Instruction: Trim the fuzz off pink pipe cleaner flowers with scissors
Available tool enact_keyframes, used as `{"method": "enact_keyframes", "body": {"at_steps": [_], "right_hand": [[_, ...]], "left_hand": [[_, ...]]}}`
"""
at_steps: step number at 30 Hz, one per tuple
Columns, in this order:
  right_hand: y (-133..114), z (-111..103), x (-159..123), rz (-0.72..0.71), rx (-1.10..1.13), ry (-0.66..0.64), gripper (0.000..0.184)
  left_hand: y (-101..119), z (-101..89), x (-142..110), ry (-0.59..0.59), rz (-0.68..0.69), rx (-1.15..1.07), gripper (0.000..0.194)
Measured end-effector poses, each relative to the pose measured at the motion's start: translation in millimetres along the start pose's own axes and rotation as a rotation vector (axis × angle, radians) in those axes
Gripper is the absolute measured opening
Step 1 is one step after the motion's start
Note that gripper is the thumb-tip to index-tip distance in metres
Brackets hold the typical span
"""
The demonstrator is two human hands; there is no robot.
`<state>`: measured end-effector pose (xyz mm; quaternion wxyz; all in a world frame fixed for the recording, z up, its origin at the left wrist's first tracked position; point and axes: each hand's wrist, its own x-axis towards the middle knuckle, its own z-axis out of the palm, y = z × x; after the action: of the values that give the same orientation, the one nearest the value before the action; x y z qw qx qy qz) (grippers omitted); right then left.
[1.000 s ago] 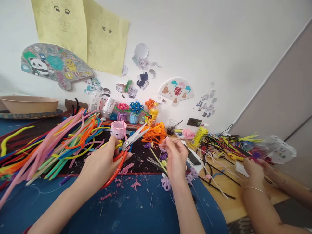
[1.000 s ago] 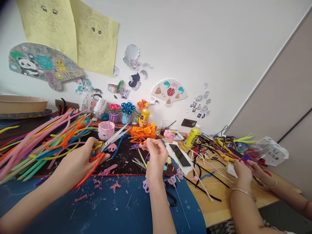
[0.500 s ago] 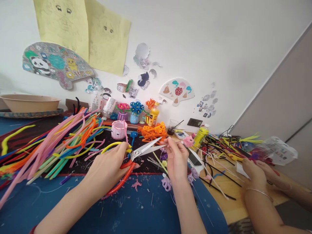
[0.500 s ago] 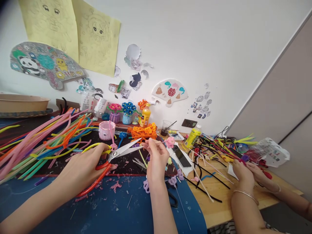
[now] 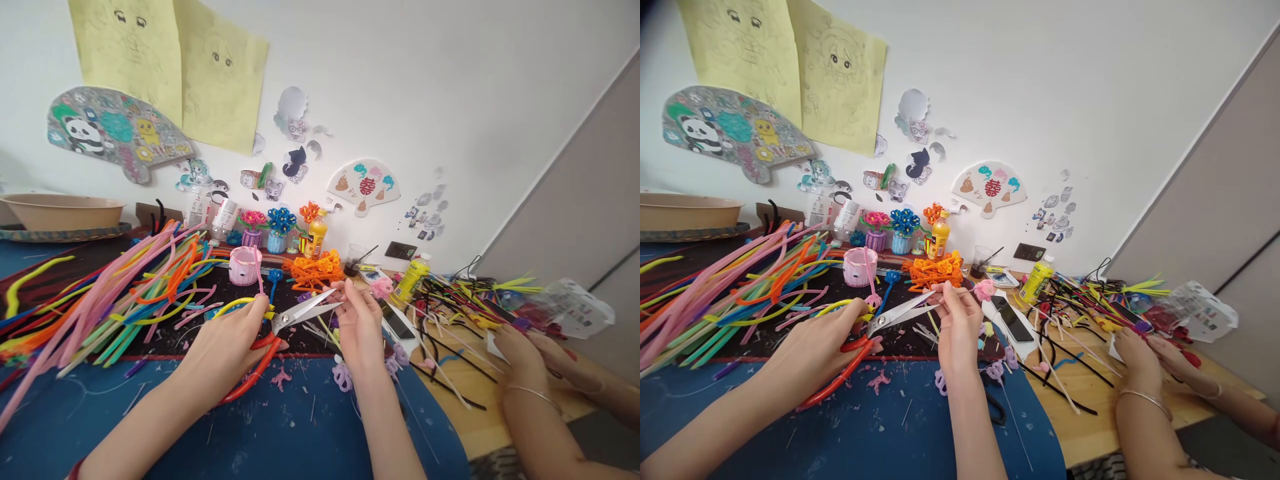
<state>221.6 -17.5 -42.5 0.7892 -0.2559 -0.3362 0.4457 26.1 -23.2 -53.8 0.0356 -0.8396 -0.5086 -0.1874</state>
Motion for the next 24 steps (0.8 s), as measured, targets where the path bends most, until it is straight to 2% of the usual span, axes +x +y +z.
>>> {"method": "enact_keyframes", "body": {"at_steps": [10, 24], "right_hand": [[-0.3, -0.9, 0.4, 0.018, 0.010, 0.007, 0.013], [0.3, -3.1, 3.3, 0.006, 0.008, -0.006, 0.015]], "left_hand": [[-4.4, 4.5, -1.4, 0.041, 0.009, -0.002, 0.029], [-2.7, -2.4, -1.6, -0.009, 0.006, 0.057, 0.026]]}}
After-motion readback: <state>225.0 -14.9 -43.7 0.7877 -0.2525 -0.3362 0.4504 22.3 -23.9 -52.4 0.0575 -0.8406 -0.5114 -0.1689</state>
